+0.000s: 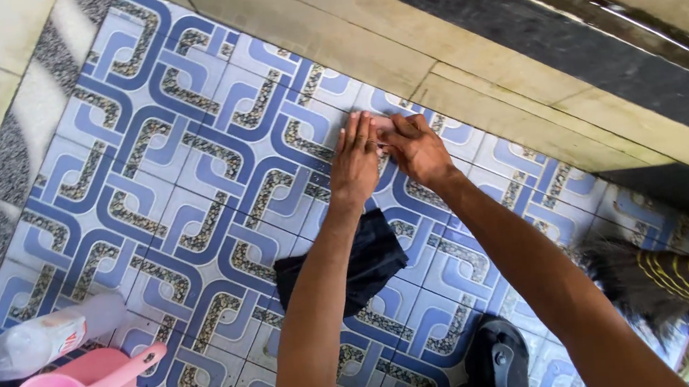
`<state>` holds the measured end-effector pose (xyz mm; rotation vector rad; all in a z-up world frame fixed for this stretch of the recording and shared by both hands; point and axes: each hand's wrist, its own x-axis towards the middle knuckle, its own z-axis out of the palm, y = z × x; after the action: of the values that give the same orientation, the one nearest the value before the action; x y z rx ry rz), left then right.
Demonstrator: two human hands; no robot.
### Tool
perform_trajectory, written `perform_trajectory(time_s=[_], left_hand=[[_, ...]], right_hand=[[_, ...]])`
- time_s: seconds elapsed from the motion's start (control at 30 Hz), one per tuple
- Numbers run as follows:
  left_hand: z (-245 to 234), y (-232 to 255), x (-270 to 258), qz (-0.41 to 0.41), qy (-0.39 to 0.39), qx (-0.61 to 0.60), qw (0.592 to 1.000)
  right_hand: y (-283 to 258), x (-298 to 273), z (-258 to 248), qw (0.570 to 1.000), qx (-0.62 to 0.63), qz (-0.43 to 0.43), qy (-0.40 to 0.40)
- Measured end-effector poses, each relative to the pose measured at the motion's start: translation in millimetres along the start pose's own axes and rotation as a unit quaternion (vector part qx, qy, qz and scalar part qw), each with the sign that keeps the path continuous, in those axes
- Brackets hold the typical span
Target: Hand-washing a black cloth using soap and water in a bathroom.
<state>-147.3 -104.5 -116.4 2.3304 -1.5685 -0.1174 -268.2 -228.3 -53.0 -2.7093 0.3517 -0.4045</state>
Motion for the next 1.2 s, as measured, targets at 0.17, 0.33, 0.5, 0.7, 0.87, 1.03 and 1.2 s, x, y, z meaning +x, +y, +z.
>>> perform_trajectory(time_s=[0.17,0.33,0.5,0.7,0.87,1.03,1.2], left_hand=[[20.9,81.0,5.2,0.092,-0.036,-0.081,0.992],[33.2,114.4,0.8,0.135,-0.043,-0.085,0.986],[-5.8,85.5,14.3,0.08,-0.09,0.073,0.99],[-10.6,-23.2,42.4,0.005,-0.068,0.068,0.995],[-39.2,-109.6,59.6,-0.041,-0.045,0.056,0.997],[-81.1,-159.6,80.6,-0.103,-0.114,0.077,0.985],[-78.1,-186.7,87.0,-0.131,-0.143,0.074,0.978]], right_hand=[[39.4,-76.6,-49.7,0.998,-0.05,0.047,-0.001],[57.7,-111.5,-61.4,0.995,-0.079,0.069,0.0],[58.7,-75.5,-30.2,0.994,-0.103,0.03,0.018],[27.7,33.8,21.1,0.994,-0.095,-0.016,0.043],[9.9,114.9,82.9,0.993,-0.093,-0.047,0.048],[-14.4,177.6,121.9,0.994,-0.087,-0.049,0.038],[-26.6,203.3,132.1,0.996,-0.083,-0.01,-0.014]])
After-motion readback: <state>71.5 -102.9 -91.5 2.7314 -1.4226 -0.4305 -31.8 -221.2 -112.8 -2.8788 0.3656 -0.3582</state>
